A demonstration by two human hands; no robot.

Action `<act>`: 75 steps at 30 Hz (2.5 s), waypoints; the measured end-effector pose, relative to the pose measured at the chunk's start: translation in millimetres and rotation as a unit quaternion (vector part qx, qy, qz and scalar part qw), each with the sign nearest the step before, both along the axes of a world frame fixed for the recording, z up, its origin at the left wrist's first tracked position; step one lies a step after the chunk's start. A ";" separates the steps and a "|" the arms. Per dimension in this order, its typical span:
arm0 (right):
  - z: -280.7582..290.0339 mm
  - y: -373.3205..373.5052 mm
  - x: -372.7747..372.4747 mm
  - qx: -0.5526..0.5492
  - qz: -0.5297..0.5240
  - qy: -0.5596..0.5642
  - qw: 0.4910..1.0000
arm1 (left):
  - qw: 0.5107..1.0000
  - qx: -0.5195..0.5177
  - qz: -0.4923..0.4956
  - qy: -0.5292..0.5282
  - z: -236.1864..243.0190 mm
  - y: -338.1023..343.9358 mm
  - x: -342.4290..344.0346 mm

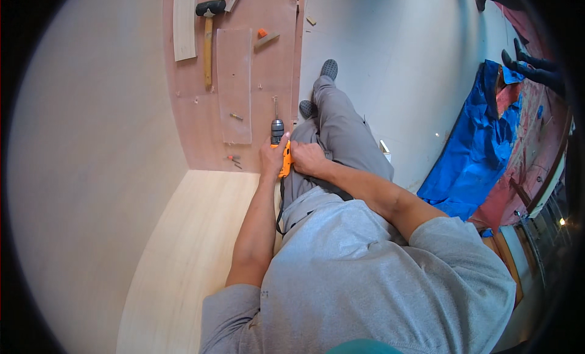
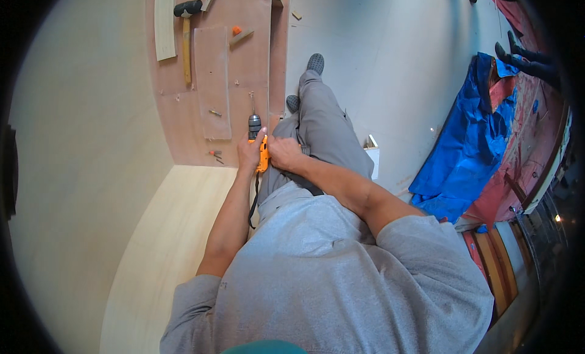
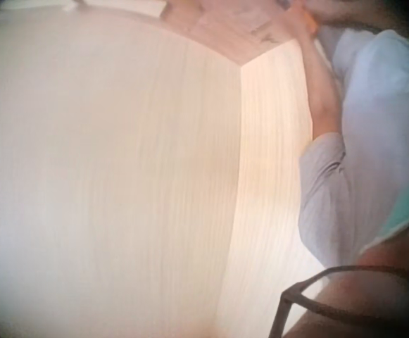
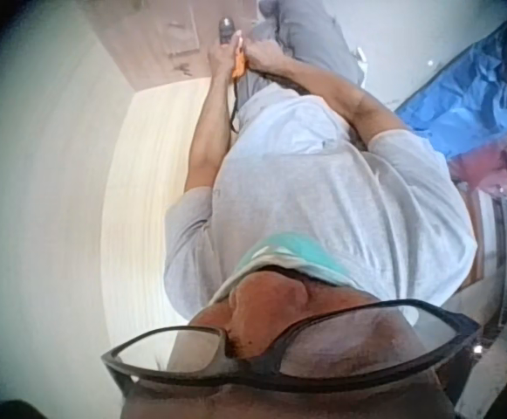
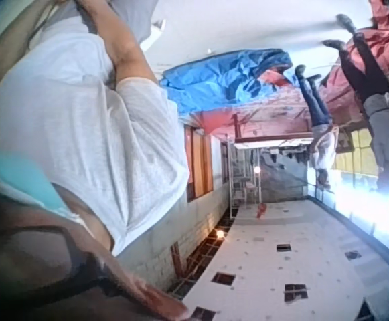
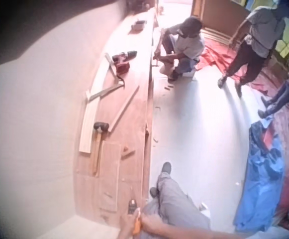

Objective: The person assembles wooden furniture by aligning wooden boards and driving screws into the wood using a power drill.

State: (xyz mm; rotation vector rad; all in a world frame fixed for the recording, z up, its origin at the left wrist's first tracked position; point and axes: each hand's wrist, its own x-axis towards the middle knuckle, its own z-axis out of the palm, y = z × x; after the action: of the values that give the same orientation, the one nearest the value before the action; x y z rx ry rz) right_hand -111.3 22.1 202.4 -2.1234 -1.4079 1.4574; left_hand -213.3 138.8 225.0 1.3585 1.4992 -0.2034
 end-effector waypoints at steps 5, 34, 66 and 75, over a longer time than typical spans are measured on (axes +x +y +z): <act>8.4 3.8 -2.0 0.017 -0.006 -0.017 1.000 | 0.999 0.038 -0.033 0.008 -15.2 0.4 -15.9; -7.3 -1.1 -2.5 0.005 -0.012 -0.006 1.000 | 1.000 -0.014 0.002 0.011 -2.7 5.3 3.3; -10.5 -1.3 -2.3 0.038 -0.022 -0.011 0.999 | 1.000 -0.006 -0.011 0.017 -6.0 7.8 3.8; -0.9 5.9 5.7 0.010 -0.023 0.010 1.000 | 1.000 -0.010 -0.006 0.014 -5.2 7.6 4.7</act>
State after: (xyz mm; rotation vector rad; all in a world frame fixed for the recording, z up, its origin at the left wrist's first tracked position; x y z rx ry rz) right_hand -105.5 28.0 201.5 -2.1093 -1.3508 1.4376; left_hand -208.6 146.4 219.8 1.3534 1.5091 -0.2460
